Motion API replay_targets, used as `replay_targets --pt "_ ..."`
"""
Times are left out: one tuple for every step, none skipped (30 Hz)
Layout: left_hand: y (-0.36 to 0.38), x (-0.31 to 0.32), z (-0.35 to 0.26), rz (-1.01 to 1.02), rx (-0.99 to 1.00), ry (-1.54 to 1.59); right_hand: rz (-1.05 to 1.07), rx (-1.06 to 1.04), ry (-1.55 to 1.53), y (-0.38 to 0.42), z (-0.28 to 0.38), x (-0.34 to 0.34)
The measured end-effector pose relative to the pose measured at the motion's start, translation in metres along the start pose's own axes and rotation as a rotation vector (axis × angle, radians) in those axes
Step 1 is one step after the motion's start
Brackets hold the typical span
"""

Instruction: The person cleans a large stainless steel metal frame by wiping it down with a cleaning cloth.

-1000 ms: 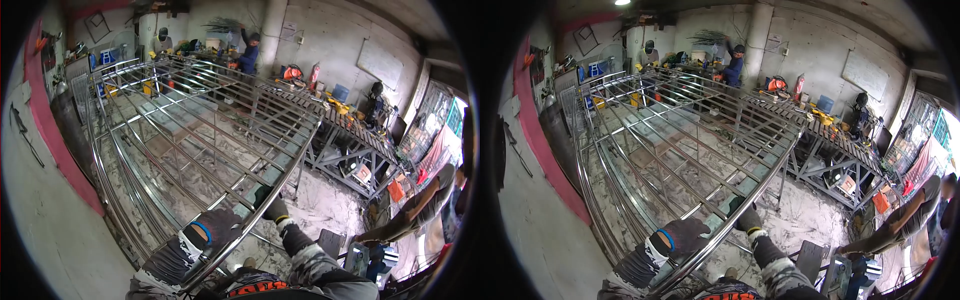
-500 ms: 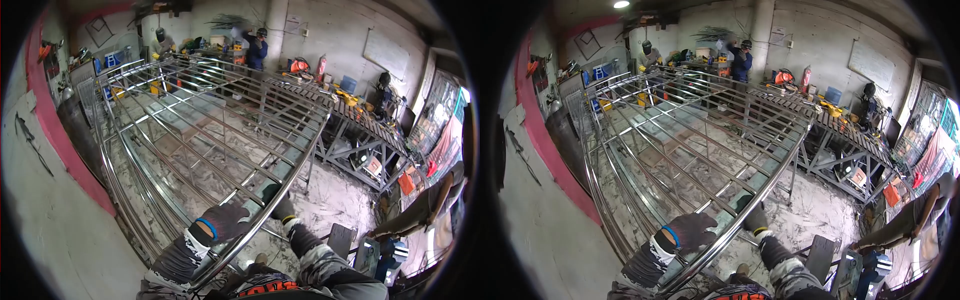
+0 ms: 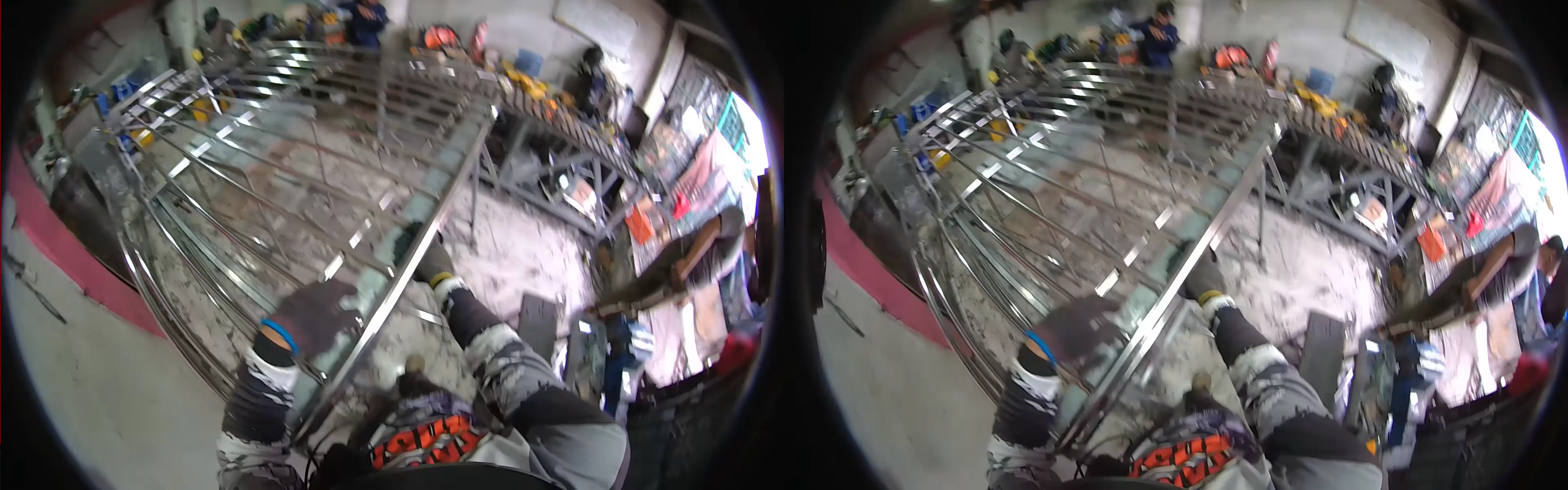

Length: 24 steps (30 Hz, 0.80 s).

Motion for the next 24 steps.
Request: replay_targets --pt "-0.005 -0.018 0.011 -0.018 -0.293 0.250 -0.005 -0.067 0.134 0.038 0.038 -0.003" --pt "-0.001 -0.033 0.023 -0.041 -0.598 0.466 -0.020 -0.133 0.272 0.079 0.079 -0.009" --pt "0.000 -0.031 0.022 -0.016 -0.594 0.477 -0.043 -0.197 0.406 0.121 0.123 -0.015" --pt "0.000 -0.040 0.021 -0.075 -0.538 0.449 0.024 -0.078 0.308 0.150 0.124 0.004" --pt "-0.001 -0.047 0.019 -0.135 -0.483 0.422 0.080 0.048 0.212 0.180 0.124 0.024" --pt "-0.002 -0.043 0.017 -0.117 -0.485 0.436 0.122 0.176 0.125 0.213 0.125 0.043" --pt "-0.004 -0.037 0.018 -0.080 -0.512 0.449 0.007 0.072 -0.088 0.228 0.142 0.047" --pt "-0.004 -0.032 0.018 -0.044 -0.541 0.461 0.056 0.142 -0.047 0.231 0.133 0.051" --pt "-0.005 -0.031 0.014 -0.024 -0.519 0.442 0.055 0.143 -0.025 0.225 0.124 0.052" --pt "-0.006 -0.030 0.016 -0.030 -0.531 0.448 0.058 0.136 -0.001 0.215 0.112 0.055" --pt "-0.006 -0.033 0.015 -0.057 -0.493 0.415 -0.029 0.057 -0.017 0.202 0.110 0.042" --pt "-0.003 -0.035 0.014 -0.081 -0.466 0.380 -0.044 0.053 0.074 0.180 0.095 0.035" --pt "0.004 -0.031 0.023 -0.080 -0.511 0.365 -0.053 0.014 0.179 0.154 0.086 0.025" --pt "0.007 -0.029 0.031 -0.074 -0.565 0.388 -0.044 -0.084 0.311 0.124 0.080 0.011" --pt "0.013 -0.028 0.039 -0.137 -0.568 0.424 -0.047 -0.222 0.469 0.090 0.074 0.001" --pt "0.014 -0.035 0.036 -0.223 -0.496 0.384 -0.048 -0.417 0.619 0.054 0.065 0.000" --pt "0.016 -0.038 0.034 -0.222 -0.505 0.387 -0.054 -0.608 0.697 0.023 0.056 -0.001" --pt "0.019 -0.045 0.027 -0.222 -0.510 0.385 0.011 -0.842 0.928 0.022 0.106 -0.016" --pt "0.031 -0.049 0.021 -0.229 -0.549 0.384 -0.095 -0.980 0.881 0.026 0.119 -0.022" --pt "0.039 -0.056 0.015 -0.271 -0.561 0.372 -0.020 -0.923 1.119 0.024 0.122 -0.011" --pt "0.048 -0.060 0.008 -0.314 -0.570 0.367 0.044 -0.844 0.993 0.025 0.117 -0.009" --pt "0.062 -0.064 0.006 -0.326 -0.599 0.369 0.105 -0.768 0.864 0.022 0.112 -0.001" --pt "0.082 -0.068 0.011 -0.385 -0.683 0.474 -0.007 -0.947 1.244 0.062 0.147 0.000" --pt "0.102 -0.067 0.016 -0.450 -0.759 0.586 -0.026 -0.841 0.959 0.079 0.153 -0.006"
Point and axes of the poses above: each hand's wrist, its own y-axis away from the middle knuckle, its own x-axis out of the palm, z = x × y, the point moved 10 cm from there along -y, towards the middle knuckle, and after that the axes turned 8 degrees about y, right-handed, at the moved point
